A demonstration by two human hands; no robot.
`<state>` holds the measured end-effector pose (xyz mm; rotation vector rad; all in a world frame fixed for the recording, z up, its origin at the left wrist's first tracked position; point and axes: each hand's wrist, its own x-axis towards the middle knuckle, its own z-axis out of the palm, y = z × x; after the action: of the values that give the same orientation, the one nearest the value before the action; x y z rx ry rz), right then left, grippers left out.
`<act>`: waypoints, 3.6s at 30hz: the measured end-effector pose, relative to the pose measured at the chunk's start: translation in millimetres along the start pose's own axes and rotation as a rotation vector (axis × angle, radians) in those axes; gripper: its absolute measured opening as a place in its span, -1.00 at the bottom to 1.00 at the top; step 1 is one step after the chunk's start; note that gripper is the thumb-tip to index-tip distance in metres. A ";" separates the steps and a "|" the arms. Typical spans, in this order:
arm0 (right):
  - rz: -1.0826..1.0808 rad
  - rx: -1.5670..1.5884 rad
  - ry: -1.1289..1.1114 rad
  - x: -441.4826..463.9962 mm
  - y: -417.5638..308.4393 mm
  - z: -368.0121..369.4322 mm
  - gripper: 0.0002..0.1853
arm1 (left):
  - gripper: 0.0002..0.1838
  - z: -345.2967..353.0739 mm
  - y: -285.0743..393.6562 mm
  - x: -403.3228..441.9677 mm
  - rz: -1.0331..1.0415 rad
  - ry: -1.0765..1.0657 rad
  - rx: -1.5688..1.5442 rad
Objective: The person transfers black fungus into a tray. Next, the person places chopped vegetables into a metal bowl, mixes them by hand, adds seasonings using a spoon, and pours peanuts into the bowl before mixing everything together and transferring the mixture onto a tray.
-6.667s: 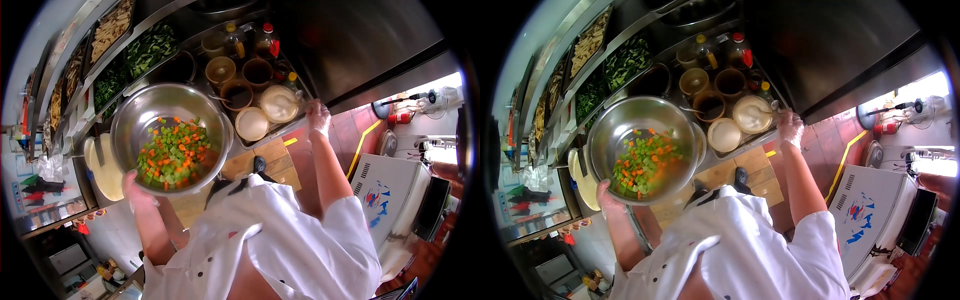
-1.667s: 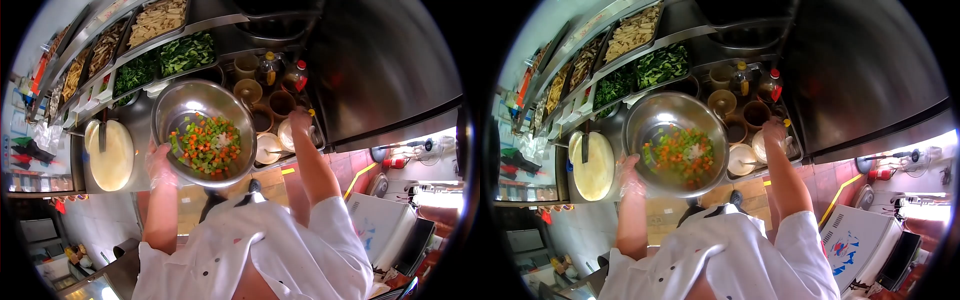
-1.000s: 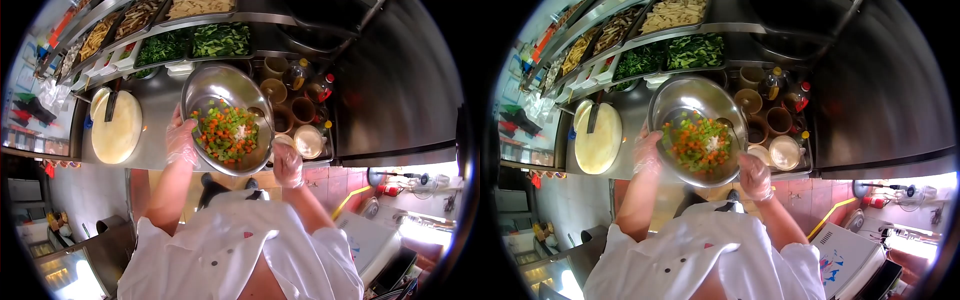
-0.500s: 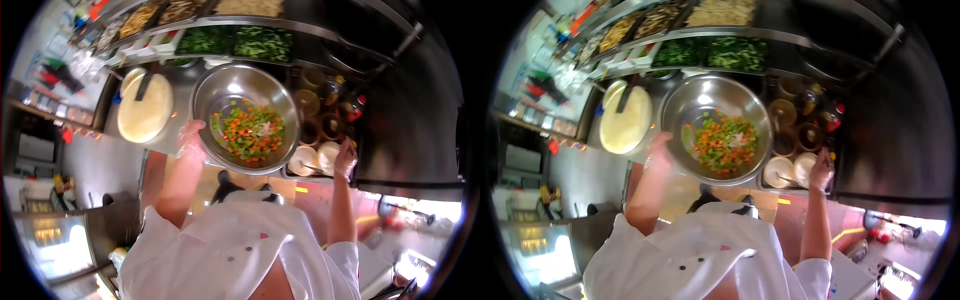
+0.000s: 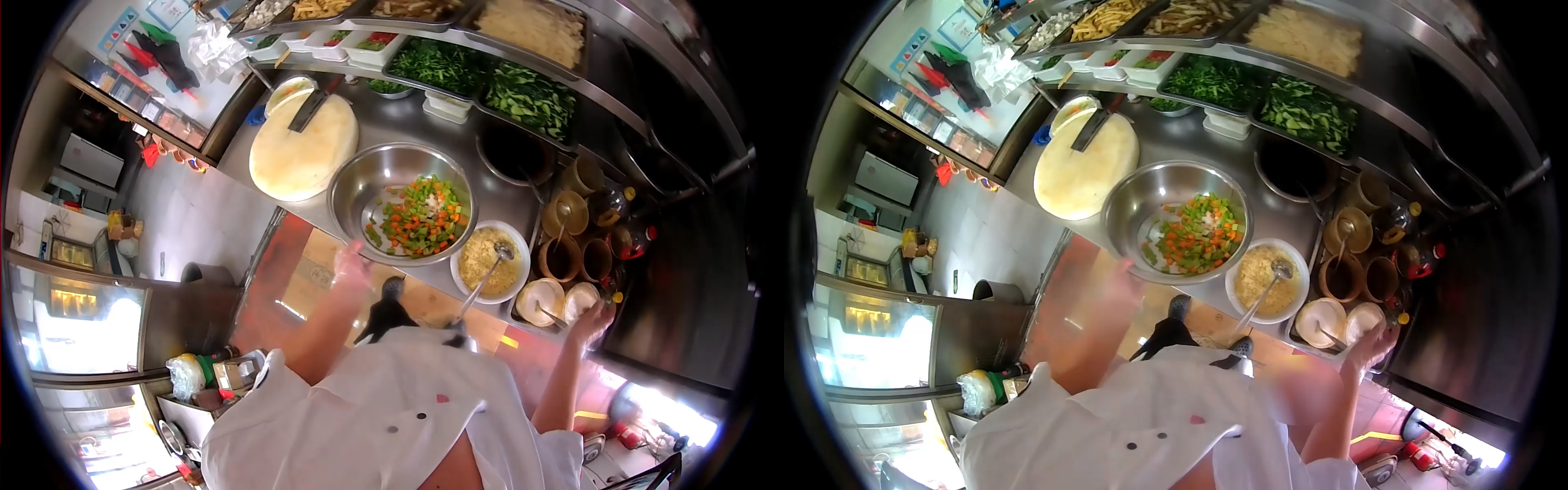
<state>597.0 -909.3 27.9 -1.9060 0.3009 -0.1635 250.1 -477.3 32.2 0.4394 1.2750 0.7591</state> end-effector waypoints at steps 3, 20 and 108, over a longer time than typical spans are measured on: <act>-0.056 0.118 0.078 -44.2 21.4 2.0 -0.39 | -0.71 -25.8 -35.6 5.5 -0.068 -0.170 0.078; 0.062 -0.258 0.055 -250.0 52.9 -47.2 -0.71 | -0.66 75.5 146.8 304.3 0.926 -0.813 1.811; 0.535 -0.814 -0.850 -383.0 354.9 -183.3 -0.68 | -0.45 -70.1 41.8 -7.5 -0.510 -0.773 0.047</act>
<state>137.3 -1080.2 -228.5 -2.3822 0.2947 1.2639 171.1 -461.7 47.6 0.3677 0.6233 0.0890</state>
